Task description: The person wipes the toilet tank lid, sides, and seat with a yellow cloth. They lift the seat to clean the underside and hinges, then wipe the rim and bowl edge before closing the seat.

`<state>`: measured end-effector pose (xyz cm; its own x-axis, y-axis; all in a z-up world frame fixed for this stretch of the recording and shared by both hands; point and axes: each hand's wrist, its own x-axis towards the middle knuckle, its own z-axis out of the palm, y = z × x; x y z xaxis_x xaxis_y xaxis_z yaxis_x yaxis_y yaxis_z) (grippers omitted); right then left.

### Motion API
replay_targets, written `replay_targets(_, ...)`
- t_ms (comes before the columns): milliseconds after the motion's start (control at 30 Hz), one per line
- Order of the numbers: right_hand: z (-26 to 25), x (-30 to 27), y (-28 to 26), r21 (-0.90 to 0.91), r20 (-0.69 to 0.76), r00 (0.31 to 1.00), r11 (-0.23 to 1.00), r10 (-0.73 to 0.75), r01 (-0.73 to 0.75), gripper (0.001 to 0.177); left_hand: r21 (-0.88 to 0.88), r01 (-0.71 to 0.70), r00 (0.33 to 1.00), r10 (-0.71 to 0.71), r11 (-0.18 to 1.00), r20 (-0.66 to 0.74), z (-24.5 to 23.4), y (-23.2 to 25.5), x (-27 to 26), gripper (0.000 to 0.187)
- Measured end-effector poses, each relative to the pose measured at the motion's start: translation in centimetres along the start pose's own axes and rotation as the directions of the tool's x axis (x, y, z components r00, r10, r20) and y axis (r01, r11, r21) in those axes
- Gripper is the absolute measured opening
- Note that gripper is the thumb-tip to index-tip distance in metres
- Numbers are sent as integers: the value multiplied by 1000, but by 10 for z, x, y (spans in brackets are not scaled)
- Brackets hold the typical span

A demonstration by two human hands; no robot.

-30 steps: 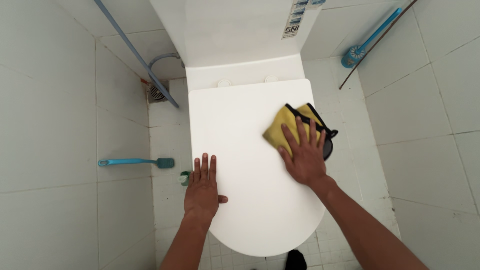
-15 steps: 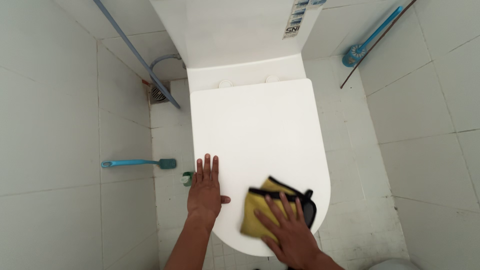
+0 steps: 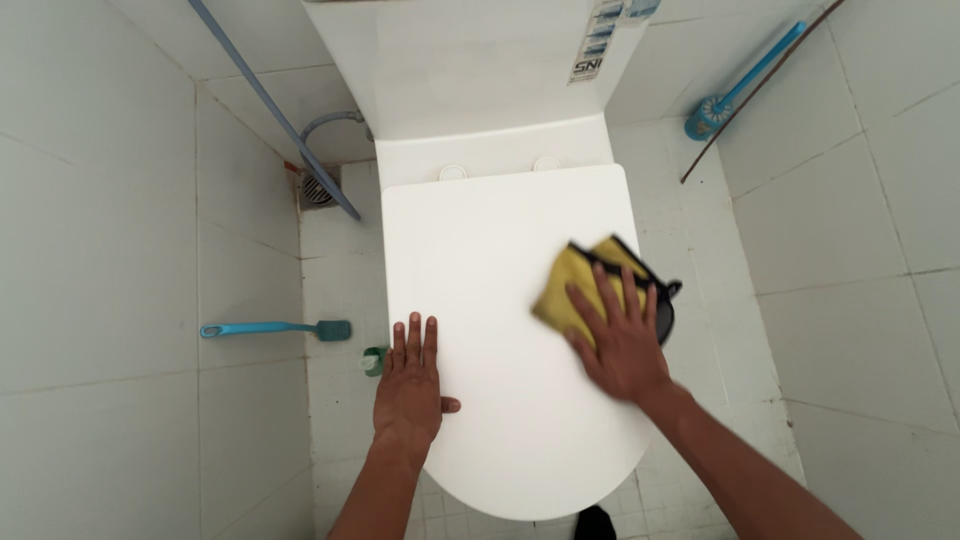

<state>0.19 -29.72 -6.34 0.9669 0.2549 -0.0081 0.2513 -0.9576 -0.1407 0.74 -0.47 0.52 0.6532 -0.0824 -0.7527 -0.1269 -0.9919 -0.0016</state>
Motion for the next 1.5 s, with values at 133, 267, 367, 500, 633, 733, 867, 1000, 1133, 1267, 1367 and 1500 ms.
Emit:
replay_targets(133,-3,58,-7,15,83,990,993,117,-119,67,54,0,1000,0,999,-3,2,-1,0,121)
replay_targets(267,-3,87,-29,0,174,978,993,116,-117,68,27,8,1000,-7,1000,-12,3,1,0,121)
replay_targets(367,-1,84,-42,-4,179,983,999,38,-38,67,33,13,1000,-12,999,-11,3,0,1,120)
replay_targets(500,4,39,-64,-22,50,980,981,-193,194,68,-24,13,999,-14,1000,-39,4,-2,0,119)
replay_targets(633,-7,-25,-81,137,97,949,948,-301,287,67,-44,13,998,-15,999,-53,3,-3,-6,119)
replay_targets(733,-12,-41,-79,199,213,918,935,-335,295,66,-87,22,998,-27,996,-54,1,-3,-9,121)
replay_targets(867,-11,-27,-72,176,258,905,938,-338,300,66,-146,-6,996,-8,989,-94,-1,-5,-14,120)
replay_targets(1000,-10,17,-61,103,84,929,930,-362,353,68,-207,-5,996,-15,978,-93,3,-5,-10,118)
replay_targets(1133,-22,71,-51,79,246,925,957,-290,279,68,-326,-91,964,0,941,-268,18,-1,-1,107)
replay_targets(1267,-30,88,-29,286,159,966,946,-205,153,67,-547,-197,750,-234,814,-619,34,16,15,43)
replay_targets(1367,-27,80,-3,409,-92,991,911,100,-54,55,-460,-316,630,-179,830,-756,30,48,30,25)
replay_targets(1500,-16,57,28,550,-203,914,813,351,-190,48,-214,-437,623,123,874,-772,14,97,53,45)
